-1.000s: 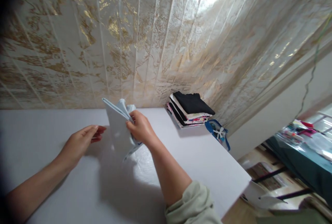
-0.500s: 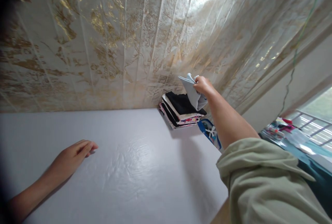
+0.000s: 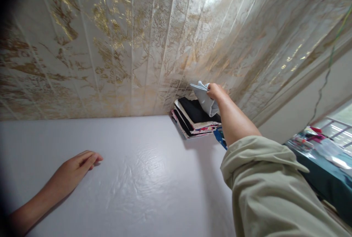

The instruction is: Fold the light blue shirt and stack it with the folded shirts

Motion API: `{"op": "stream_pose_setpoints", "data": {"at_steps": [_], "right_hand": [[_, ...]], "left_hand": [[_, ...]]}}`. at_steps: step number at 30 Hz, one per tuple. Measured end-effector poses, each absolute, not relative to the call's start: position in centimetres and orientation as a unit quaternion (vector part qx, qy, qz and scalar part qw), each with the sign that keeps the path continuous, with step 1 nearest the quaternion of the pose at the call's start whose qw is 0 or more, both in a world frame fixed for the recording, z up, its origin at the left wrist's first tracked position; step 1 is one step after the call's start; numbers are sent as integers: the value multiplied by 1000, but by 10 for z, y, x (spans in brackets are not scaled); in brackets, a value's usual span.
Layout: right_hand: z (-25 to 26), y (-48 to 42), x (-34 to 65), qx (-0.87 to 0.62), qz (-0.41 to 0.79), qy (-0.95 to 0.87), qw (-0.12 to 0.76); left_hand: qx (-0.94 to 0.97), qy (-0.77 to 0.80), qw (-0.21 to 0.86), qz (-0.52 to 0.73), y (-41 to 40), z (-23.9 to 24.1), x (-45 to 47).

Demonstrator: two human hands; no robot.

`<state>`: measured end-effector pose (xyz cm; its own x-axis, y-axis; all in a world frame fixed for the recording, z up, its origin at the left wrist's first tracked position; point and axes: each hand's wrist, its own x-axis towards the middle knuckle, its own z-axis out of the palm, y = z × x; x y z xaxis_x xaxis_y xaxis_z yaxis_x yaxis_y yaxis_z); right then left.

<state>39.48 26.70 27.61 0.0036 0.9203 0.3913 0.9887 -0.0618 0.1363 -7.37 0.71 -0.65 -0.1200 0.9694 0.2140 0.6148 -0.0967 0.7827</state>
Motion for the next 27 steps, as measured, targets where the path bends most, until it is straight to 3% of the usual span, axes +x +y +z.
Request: {"op": "stream_pose_setpoints", "data": {"at_steps": [6,17,27], "right_hand": [[261,270,393,-716,-147,-680,64],[257,281,419,-717,-64,-682,131],[217,269,462,-747,-86,-644,139]], "left_hand": [[625,632,228,396,7,-7,-74],[635,629,223,390,8,-12,-77],[636,630,225,384,8,-9,-75]]}}
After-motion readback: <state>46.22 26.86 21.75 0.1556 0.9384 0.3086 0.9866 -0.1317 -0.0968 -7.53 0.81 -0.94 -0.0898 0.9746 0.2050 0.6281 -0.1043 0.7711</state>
